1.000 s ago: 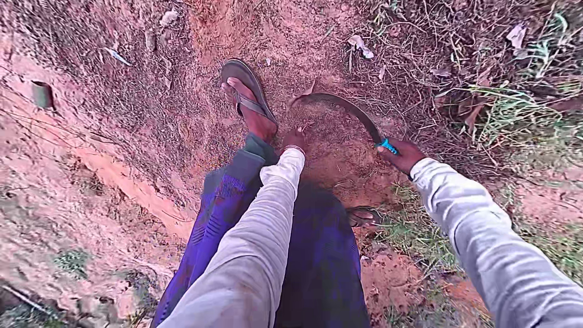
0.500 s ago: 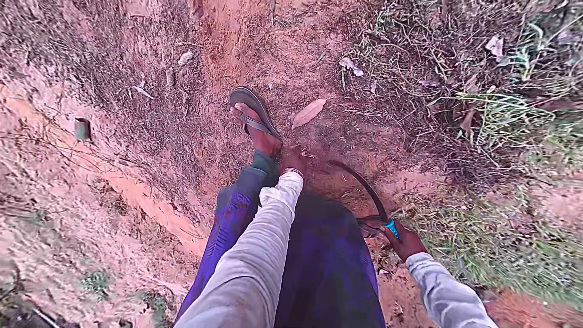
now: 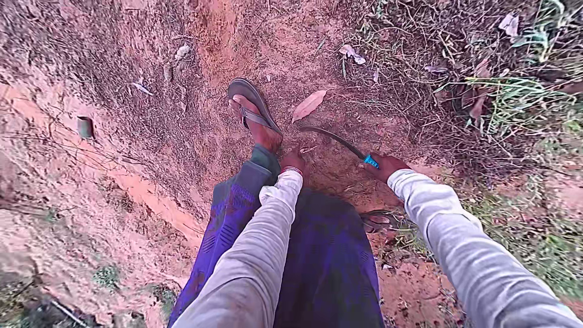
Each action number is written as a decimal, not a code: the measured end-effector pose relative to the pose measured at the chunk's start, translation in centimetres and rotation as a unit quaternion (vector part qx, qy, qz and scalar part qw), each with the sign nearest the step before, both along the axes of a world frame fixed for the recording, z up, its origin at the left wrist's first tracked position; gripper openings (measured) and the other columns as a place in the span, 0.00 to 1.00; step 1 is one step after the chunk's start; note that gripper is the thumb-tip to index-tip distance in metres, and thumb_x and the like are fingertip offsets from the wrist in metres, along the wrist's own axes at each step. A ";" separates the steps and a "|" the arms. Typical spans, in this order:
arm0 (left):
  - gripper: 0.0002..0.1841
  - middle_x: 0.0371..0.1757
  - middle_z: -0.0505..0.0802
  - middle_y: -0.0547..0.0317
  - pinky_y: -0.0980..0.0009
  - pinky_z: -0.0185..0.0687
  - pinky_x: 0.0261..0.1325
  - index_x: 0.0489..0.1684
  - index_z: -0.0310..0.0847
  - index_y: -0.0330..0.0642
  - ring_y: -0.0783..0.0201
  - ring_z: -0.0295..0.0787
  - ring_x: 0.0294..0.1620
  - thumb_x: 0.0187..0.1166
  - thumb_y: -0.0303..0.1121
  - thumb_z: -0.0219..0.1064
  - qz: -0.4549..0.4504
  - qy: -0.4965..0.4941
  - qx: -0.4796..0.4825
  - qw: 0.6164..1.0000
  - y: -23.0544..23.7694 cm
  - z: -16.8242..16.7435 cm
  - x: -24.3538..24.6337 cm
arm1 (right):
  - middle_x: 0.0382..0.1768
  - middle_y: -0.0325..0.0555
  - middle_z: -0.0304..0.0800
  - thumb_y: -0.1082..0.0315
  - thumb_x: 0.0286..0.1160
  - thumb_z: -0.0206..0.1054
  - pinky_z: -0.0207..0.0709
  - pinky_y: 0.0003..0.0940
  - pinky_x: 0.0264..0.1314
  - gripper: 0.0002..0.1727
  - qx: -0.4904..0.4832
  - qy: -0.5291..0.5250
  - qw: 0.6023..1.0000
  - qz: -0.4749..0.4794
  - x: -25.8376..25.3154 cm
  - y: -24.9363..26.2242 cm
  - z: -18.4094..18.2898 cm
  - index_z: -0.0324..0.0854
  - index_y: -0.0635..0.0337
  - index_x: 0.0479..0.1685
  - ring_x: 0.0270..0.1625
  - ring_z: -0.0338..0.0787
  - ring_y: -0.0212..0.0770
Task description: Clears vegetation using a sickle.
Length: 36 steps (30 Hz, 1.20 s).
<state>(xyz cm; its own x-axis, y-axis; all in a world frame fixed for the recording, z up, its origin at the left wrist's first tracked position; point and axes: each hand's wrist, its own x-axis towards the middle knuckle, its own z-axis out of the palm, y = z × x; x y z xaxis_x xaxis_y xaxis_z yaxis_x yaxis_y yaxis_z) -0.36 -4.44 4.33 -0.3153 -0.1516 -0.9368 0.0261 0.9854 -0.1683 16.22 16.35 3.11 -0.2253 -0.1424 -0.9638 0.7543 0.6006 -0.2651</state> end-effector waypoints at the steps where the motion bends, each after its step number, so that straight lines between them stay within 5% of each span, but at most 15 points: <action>1: 0.22 0.73 0.87 0.34 0.41 0.68 0.83 0.77 0.78 0.39 0.39 0.80 0.80 0.97 0.41 0.48 -0.010 -0.010 0.004 1.000 0.2 0.2 -0.4 | 0.65 0.78 0.83 0.42 0.90 0.53 0.68 0.71 0.72 0.38 0.006 -0.010 1.000 0.003 1.2 0.3 0.5 0.67 0.66 0.83 0.71 0.81 0.76; 5: 0.23 0.73 0.86 0.32 0.44 0.67 0.84 0.79 0.75 0.32 0.39 0.80 0.79 0.97 0.37 0.44 0.004 -0.041 0.060 0.997 -0.1 2.7 2.1 | 0.59 0.79 0.86 0.47 0.89 0.58 0.70 0.72 0.70 0.35 0.044 -0.095 0.994 -0.039 11.0 -0.2 6.3 0.68 0.68 0.82 0.66 0.85 0.78; 8: 0.24 0.69 0.87 0.26 0.47 0.68 0.84 0.80 0.70 0.23 0.38 0.83 0.76 0.97 0.34 0.48 0.149 0.067 0.139 0.977 0.6 3.3 4.4 | 0.41 0.81 0.89 0.55 0.84 0.66 0.76 0.75 0.55 0.31 0.126 -0.022 0.973 -0.190 18.7 -1.5 12.2 0.77 0.79 0.69 0.47 0.90 0.80; 11: 0.22 0.52 0.90 0.32 0.49 0.78 0.68 0.69 0.75 0.23 0.43 0.88 0.56 0.86 0.33 0.67 0.198 0.154 0.212 0.944 3.6 1.7 3.6 | 0.20 0.57 0.83 0.55 0.80 0.59 0.77 0.53 0.29 0.30 0.216 0.041 0.906 -0.361 20.8 -3.3 15.8 0.79 0.83 0.58 0.20 0.83 0.51; 14: 0.17 0.73 0.86 0.35 0.42 0.73 0.80 0.66 0.85 0.29 0.40 0.84 0.75 0.86 0.31 0.66 0.081 0.124 0.257 0.955 9.4 -0.6 0.1 | 0.12 0.26 0.71 0.50 0.80 0.53 0.73 0.22 0.17 0.28 0.228 0.073 0.819 -0.522 19.3 -4.0 15.0 0.74 0.74 0.48 0.12 0.74 0.21; 17: 0.27 0.90 0.71 0.49 0.37 0.79 0.72 0.84 0.73 0.44 0.40 0.84 0.75 0.85 0.37 0.67 -0.104 0.071 0.239 0.963 15.1 -3.6 -2.2 | 0.14 0.24 0.73 0.53 0.81 0.53 0.75 0.19 0.19 0.24 0.212 0.114 0.769 -0.592 16.4 -5.3 12.9 0.74 0.73 0.47 0.13 0.75 0.19; 20: 0.34 0.91 0.68 0.41 0.29 0.75 0.71 0.90 0.65 0.43 0.32 0.79 0.78 0.81 0.32 0.69 -0.220 0.003 0.198 0.955 17.7 -4.7 -1.7 | 0.14 0.23 0.74 0.56 0.83 0.54 0.75 0.18 0.20 0.22 0.191 0.141 0.751 -0.616 15.1 -8.1 11.7 0.75 0.73 0.47 0.14 0.75 0.17; 22: 0.27 0.87 0.74 0.38 0.30 0.69 0.78 0.87 0.68 0.41 0.32 0.75 0.82 0.88 0.32 0.62 -0.226 -0.015 0.198 0.954 17.6 -4.6 -1.6 | 0.15 0.26 0.76 0.57 0.82 0.56 0.75 0.19 0.21 0.24 0.188 0.148 0.742 -0.626 15.3 -10.2 11.4 0.76 0.77 0.48 0.15 0.76 0.18; 25: 0.21 0.76 0.84 0.34 0.46 0.67 0.85 0.78 0.77 0.32 0.43 0.80 0.80 0.92 0.32 0.56 0.020 0.096 0.239 0.966 14.6 -4.8 -1.8 | 0.15 0.25 0.76 0.55 0.81 0.56 0.75 0.19 0.19 0.25 0.176 0.125 0.729 -0.649 16.7 -13.2 11.9 0.76 0.77 0.50 0.14 0.76 0.18; 26: 0.19 0.66 0.90 0.36 0.54 0.77 0.77 0.74 0.79 0.30 0.50 0.89 0.67 0.93 0.32 0.57 0.142 0.156 0.259 0.942 13.7 -5.4 -2.3 | 0.14 0.24 0.75 0.55 0.82 0.56 0.75 0.18 0.19 0.24 0.168 0.119 0.719 -0.664 16.7 -13.7 11.7 0.76 0.74 0.49 0.13 0.75 0.18; 27: 0.17 0.50 0.90 0.42 0.61 0.85 0.56 0.68 0.79 0.29 0.58 0.89 0.44 0.93 0.34 0.57 0.247 0.201 0.279 0.906 12.7 -6.0 -2.8 | 0.14 0.24 0.75 0.56 0.83 0.55 0.75 0.18 0.18 0.22 0.158 0.114 0.710 -0.677 16.5 -14.0 11.4 0.75 0.72 0.49 0.13 0.75 0.18; 28: 0.17 0.42 0.87 0.46 0.65 0.84 0.45 0.67 0.78 0.28 0.62 0.84 0.32 0.93 0.35 0.57 0.319 0.215 0.281 0.879 11.5 -6.1 -3.1 | 0.14 0.24 0.76 0.58 0.84 0.53 0.75 0.18 0.18 0.20 0.145 0.102 0.702 -0.689 16.3 -14.2 11.1 0.75 0.71 0.48 0.12 0.75 0.19; 30: 0.18 0.38 0.85 0.50 0.67 0.82 0.41 0.66 0.77 0.30 0.65 0.79 0.28 0.93 0.38 0.58 0.365 0.224 0.266 0.864 9.9 -6.0 -3.7 | 0.15 0.28 0.76 0.62 0.88 0.50 0.76 0.20 0.17 0.17 0.109 0.078 0.692 -0.710 14.7 -13.4 9.8 0.74 0.71 0.51 0.12 0.76 0.22; 33: 0.20 0.50 0.89 0.39 0.56 0.83 0.57 0.67 0.78 0.28 0.55 0.86 0.44 0.94 0.38 0.56 0.329 0.231 0.225 0.888 9.6 -4.9 -3.5 | 0.15 0.31 0.73 0.63 0.93 0.48 0.76 0.22 0.18 0.16 0.040 0.056 0.710 -0.701 10.5 -10.9 6.5 0.72 0.70 0.54 0.12 0.75 0.25; 36: 0.18 0.46 0.87 0.41 0.61 0.82 0.53 0.62 0.79 0.25 0.59 0.83 0.39 0.95 0.35 0.55 0.352 0.253 0.246 0.867 10.2 -4.6 -3.1 | 0.20 0.39 0.76 0.59 0.95 0.51 0.78 0.27 0.25 0.20 0.014 0.050 0.806 -0.590 5.6 -8.0 2.3 0.74 0.73 0.61 0.17 0.77 0.30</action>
<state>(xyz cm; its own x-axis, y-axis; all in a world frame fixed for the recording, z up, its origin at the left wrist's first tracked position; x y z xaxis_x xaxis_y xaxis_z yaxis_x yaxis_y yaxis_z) -3.51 5.80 -0.28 -0.6965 -0.0939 -0.7114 -0.5649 0.6830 0.4630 21.80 8.32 5.42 -0.2654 0.2495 -0.9313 0.7798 -0.5125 -0.3595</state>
